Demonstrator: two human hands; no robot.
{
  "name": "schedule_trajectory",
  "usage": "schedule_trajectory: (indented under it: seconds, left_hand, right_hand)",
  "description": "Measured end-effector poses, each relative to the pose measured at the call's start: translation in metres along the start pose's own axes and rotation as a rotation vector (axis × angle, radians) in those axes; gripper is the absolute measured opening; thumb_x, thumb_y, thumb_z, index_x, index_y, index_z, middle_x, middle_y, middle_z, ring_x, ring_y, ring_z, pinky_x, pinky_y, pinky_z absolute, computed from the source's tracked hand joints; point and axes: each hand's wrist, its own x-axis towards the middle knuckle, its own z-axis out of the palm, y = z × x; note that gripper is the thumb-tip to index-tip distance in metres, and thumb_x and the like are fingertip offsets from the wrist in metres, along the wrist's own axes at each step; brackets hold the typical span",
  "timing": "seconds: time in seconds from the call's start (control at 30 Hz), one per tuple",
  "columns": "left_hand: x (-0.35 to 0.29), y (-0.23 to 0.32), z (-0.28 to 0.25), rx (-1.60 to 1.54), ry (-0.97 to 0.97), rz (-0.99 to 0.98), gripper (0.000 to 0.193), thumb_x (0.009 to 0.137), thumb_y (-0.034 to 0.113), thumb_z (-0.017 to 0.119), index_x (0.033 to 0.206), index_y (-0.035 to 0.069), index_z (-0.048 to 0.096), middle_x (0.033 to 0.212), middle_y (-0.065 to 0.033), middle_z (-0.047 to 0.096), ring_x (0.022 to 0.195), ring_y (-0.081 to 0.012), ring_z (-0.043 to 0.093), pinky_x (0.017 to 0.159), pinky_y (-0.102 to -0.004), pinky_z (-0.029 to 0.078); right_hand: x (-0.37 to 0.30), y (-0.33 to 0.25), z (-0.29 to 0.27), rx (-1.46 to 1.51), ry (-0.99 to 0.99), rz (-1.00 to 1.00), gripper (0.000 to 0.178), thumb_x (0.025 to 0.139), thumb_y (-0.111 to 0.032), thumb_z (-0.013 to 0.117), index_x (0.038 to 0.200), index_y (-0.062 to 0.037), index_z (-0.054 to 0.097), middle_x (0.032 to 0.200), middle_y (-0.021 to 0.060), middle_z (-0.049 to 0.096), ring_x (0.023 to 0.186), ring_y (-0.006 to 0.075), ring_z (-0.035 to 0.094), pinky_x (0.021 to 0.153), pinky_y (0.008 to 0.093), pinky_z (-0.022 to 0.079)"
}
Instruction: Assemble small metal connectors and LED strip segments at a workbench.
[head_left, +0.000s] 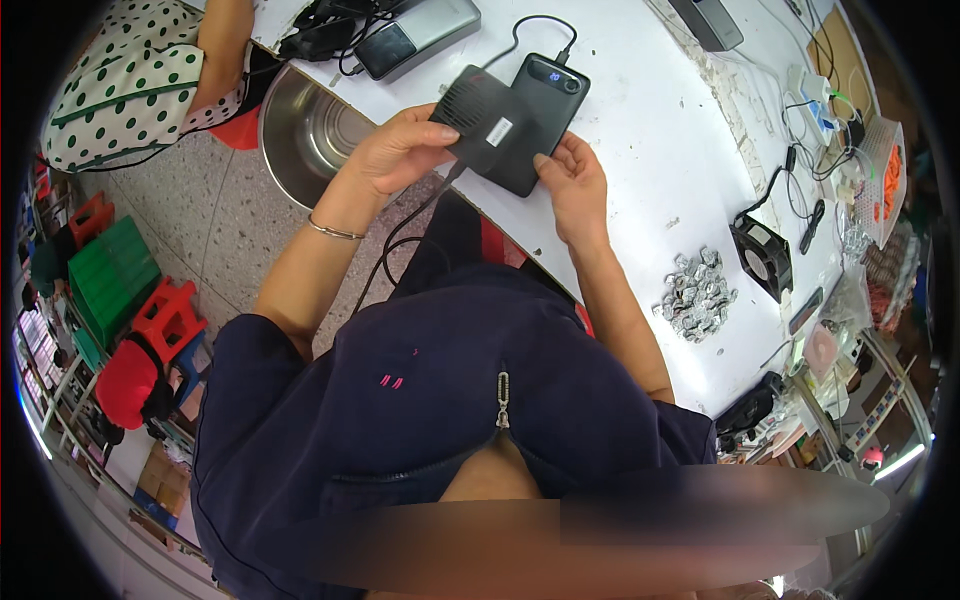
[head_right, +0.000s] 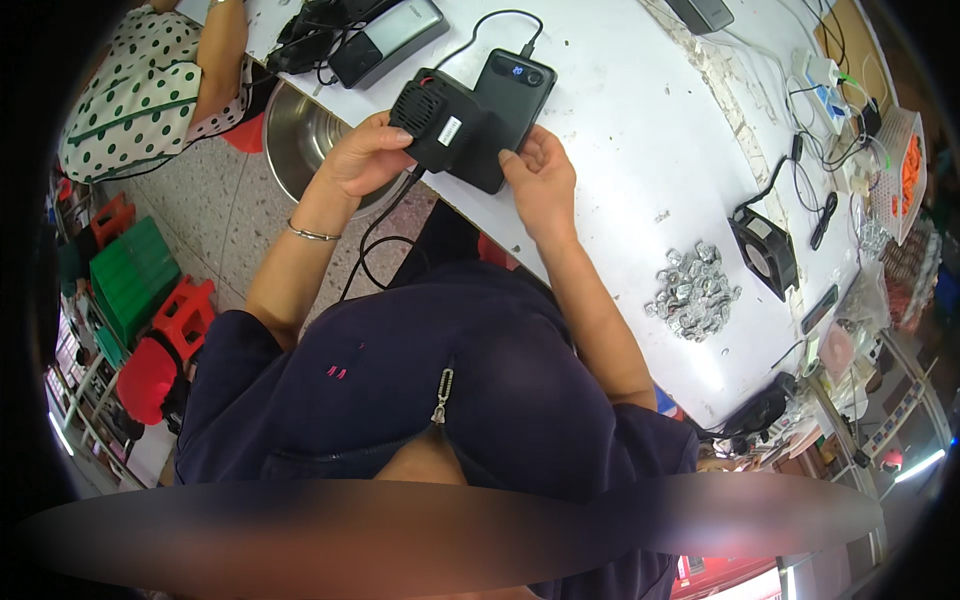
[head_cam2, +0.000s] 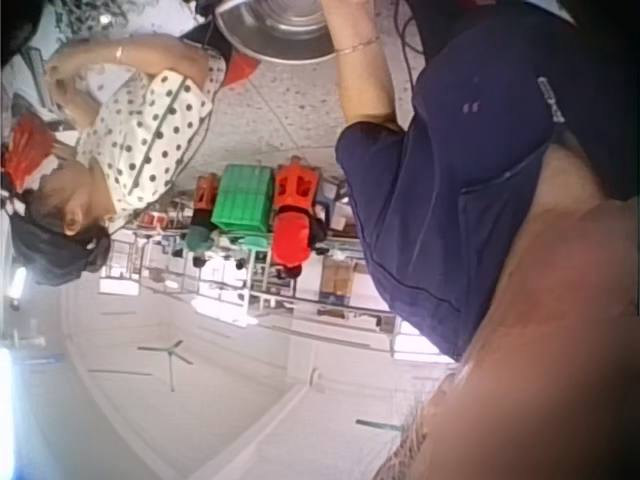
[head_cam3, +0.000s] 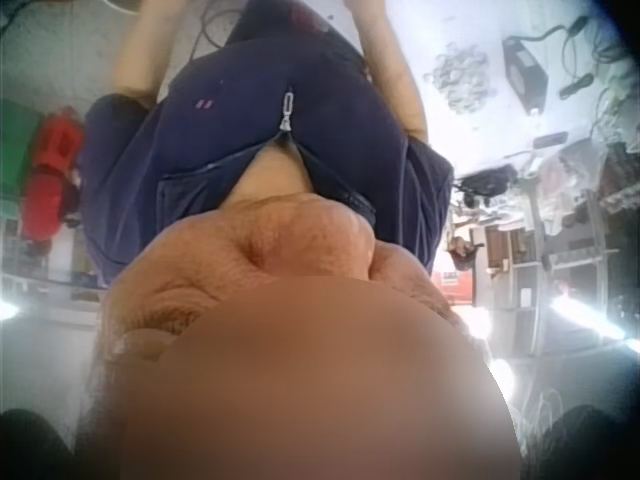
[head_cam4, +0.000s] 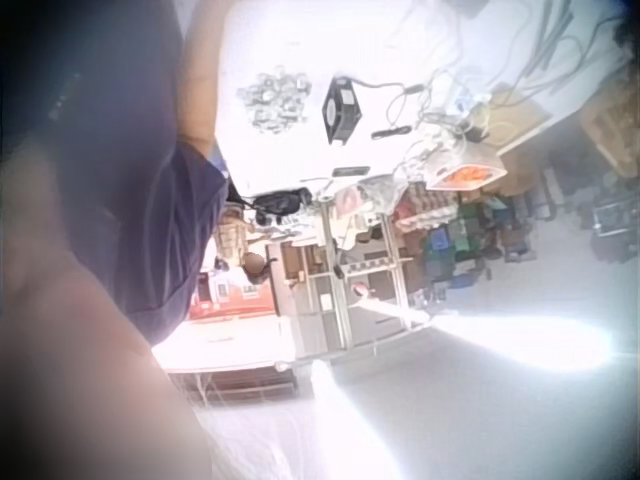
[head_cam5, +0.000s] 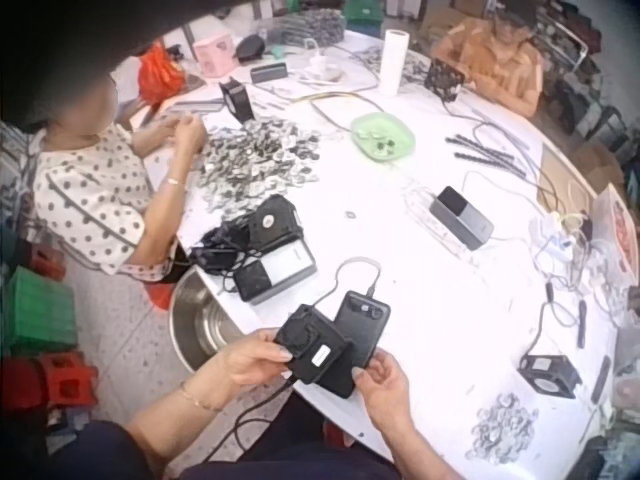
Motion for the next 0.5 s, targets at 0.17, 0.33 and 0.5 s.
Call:
schedule_trajectory:
  seconds: [0.17,0.33,0.5]
  left_hand:
    - [-0.014,-0.016,0.004,0.044,-0.020,-0.021,0.043,0.076,0.006,0.065,0.117,-0.005,0.058,0.114,-0.0110,0.064,0.107,-0.0198,0.059,0.101,-0.0355,0.040]
    - [-0.041,-0.048,0.024,0.124,-0.058,0.003,0.061,0.064,0.006,0.067,0.123,-0.010,0.053,0.115,-0.0124,0.063,0.106,-0.0194,0.058,0.100,-0.0319,0.041]
    - [-0.100,-0.073,0.030,0.081,0.011,0.153,0.067,0.057,0.003,0.067,0.122,-0.011,0.053,0.113,-0.0129,0.064,0.103,-0.0191,0.061,0.097,-0.0307,0.043]
  right_hand:
    - [-0.032,0.008,0.007,-0.013,-0.027,-0.006,0.039,0.085,0.005,0.058,0.122,0.0082,0.046,0.108,0.0121,0.061,0.097,0.0148,0.060,0.084,0.0250,0.048]
    - [-0.061,-0.004,0.002,-0.028,-0.197,0.052,0.044,0.083,0.009,0.053,0.126,0.0049,0.042,0.112,0.0122,0.059,0.102,0.0160,0.059,0.086,0.0257,0.047]
    - [-0.079,-0.002,0.006,0.042,-0.443,0.116,0.048,0.081,0.011,0.053,0.127,0.0047,0.041,0.114,0.0120,0.058,0.104,0.0170,0.059,0.086,0.0263,0.047]
